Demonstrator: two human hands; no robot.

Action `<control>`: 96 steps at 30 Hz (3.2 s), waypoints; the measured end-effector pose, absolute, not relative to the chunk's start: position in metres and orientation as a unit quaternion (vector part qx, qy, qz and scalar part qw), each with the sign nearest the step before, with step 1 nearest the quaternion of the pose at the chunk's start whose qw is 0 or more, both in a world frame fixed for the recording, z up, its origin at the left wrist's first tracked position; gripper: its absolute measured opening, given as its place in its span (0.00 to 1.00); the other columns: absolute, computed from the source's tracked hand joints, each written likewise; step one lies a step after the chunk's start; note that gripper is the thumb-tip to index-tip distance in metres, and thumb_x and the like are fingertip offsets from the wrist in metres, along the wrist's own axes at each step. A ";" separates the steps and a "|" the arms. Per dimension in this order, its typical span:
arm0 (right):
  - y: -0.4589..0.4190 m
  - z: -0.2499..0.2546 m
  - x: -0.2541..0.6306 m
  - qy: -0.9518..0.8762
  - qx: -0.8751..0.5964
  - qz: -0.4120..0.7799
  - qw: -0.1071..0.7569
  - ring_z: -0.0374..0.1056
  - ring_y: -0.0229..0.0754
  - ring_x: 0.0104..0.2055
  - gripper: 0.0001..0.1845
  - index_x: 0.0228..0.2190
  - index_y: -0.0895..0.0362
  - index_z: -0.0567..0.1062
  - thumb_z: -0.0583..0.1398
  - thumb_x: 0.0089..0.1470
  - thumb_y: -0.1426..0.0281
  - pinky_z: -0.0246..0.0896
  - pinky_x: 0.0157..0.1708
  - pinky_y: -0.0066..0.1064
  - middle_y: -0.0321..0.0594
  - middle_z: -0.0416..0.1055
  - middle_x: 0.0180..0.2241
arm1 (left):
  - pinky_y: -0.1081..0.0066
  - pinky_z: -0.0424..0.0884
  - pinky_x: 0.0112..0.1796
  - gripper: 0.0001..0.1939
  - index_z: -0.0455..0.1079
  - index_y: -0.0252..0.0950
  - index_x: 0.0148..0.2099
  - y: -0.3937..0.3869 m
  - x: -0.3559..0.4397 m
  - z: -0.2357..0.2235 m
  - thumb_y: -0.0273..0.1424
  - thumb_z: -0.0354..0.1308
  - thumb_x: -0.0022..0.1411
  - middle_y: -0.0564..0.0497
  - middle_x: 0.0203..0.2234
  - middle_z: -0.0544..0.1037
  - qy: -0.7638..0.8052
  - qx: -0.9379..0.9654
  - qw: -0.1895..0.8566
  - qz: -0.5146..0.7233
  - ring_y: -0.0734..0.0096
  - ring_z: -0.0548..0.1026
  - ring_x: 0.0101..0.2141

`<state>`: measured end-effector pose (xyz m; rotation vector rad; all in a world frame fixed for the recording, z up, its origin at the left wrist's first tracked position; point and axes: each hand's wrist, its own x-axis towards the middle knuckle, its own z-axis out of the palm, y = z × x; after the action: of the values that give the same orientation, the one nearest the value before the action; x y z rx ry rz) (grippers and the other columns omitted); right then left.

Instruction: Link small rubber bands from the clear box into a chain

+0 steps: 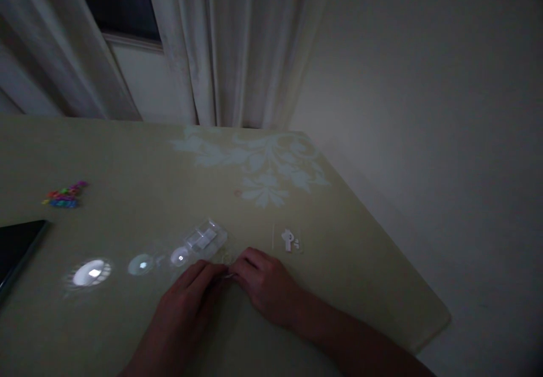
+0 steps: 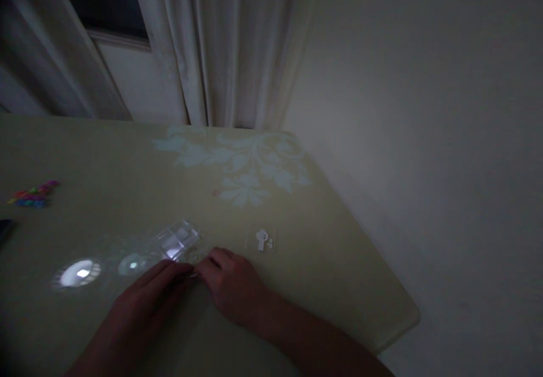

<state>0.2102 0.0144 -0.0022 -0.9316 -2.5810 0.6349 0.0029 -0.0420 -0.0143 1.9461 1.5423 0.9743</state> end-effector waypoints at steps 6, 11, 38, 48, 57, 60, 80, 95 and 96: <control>0.023 0.012 0.224 -0.860 -0.302 0.334 0.239 0.74 0.42 0.48 0.17 0.52 0.56 0.79 0.52 0.73 0.75 0.70 0.52 0.33 0.44 0.78 0.46 | 0.69 0.82 0.43 0.14 0.79 0.50 0.51 -0.038 -0.006 -0.005 0.35 0.53 0.72 0.55 0.43 0.87 0.550 0.685 0.311 0.363 0.63 0.85 0.42; 0.028 0.024 0.233 -0.843 -0.295 0.378 0.244 0.73 0.41 0.54 0.21 0.58 0.57 0.76 0.52 0.71 0.78 0.67 0.57 0.35 0.46 0.77 0.52 | 0.70 0.81 0.47 0.15 0.80 0.49 0.52 -0.034 -0.018 0.005 0.36 0.54 0.71 0.54 0.46 0.87 0.535 0.679 0.331 0.377 0.63 0.86 0.45; 0.018 0.008 0.214 -0.845 -0.360 0.337 0.205 0.71 0.42 0.46 0.11 0.46 0.56 0.78 0.59 0.67 0.79 0.68 0.50 0.32 0.41 0.74 0.43 | 0.73 0.80 0.39 0.10 0.78 0.46 0.46 -0.041 0.008 -0.008 0.32 0.55 0.70 0.54 0.38 0.86 0.551 0.683 0.297 0.376 0.66 0.84 0.37; 0.025 0.030 0.231 -0.843 -0.290 0.385 0.239 0.68 0.40 0.60 0.29 0.60 0.53 0.72 0.58 0.60 0.83 0.63 0.62 0.34 0.44 0.72 0.56 | 0.66 0.79 0.52 0.19 0.74 0.49 0.60 -0.044 -0.012 0.001 0.32 0.54 0.70 0.51 0.53 0.84 0.526 0.686 0.326 0.383 0.61 0.83 0.52; 0.026 0.028 0.238 -0.863 -0.377 0.322 0.099 0.56 0.56 0.68 0.52 0.69 0.57 0.62 0.73 0.52 0.51 0.55 0.69 0.49 0.53 0.61 0.66 | 0.67 0.80 0.52 0.23 0.75 0.51 0.60 -0.042 -0.015 -0.009 0.33 0.65 0.63 0.51 0.56 0.82 0.523 0.751 0.235 0.329 0.59 0.83 0.52; 0.018 0.024 0.227 -0.862 -0.371 0.330 0.104 0.62 0.51 0.63 0.34 0.65 0.57 0.67 0.69 0.62 0.62 0.61 0.66 0.43 0.50 0.66 0.60 | 0.65 0.80 0.52 0.23 0.76 0.51 0.61 -0.041 -0.003 -0.016 0.33 0.64 0.64 0.51 0.55 0.82 0.526 0.744 0.227 0.344 0.59 0.83 0.52; 0.023 0.015 0.224 -0.823 -0.313 0.385 0.276 0.74 0.41 0.51 0.17 0.55 0.54 0.77 0.55 0.70 0.77 0.69 0.53 0.34 0.43 0.78 0.49 | 0.73 0.79 0.39 0.09 0.78 0.44 0.48 -0.040 -0.001 0.001 0.34 0.58 0.69 0.52 0.39 0.86 0.544 0.685 0.269 0.403 0.66 0.84 0.37; 0.063 0.020 0.217 -0.851 -0.319 0.264 0.322 0.71 0.42 0.55 0.20 0.57 0.55 0.75 0.53 0.69 0.77 0.67 0.58 0.38 0.46 0.76 0.52 | 0.61 0.82 0.45 0.15 0.80 0.45 0.50 -0.037 -0.006 -0.003 0.33 0.57 0.66 0.49 0.44 0.87 0.547 0.709 0.209 0.393 0.56 0.85 0.44; 0.075 0.021 0.212 -0.865 -0.325 0.244 0.295 0.70 0.43 0.58 0.20 0.57 0.57 0.75 0.53 0.68 0.77 0.65 0.60 0.39 0.47 0.75 0.55 | 0.61 0.82 0.45 0.15 0.80 0.45 0.50 -0.036 -0.006 -0.003 0.33 0.56 0.66 0.49 0.44 0.87 0.541 0.712 0.217 0.392 0.57 0.85 0.44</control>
<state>0.2121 0.0749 0.0212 -0.8654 -2.3014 0.6493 -0.0062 -0.0364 -0.0031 1.9719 1.4971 1.0862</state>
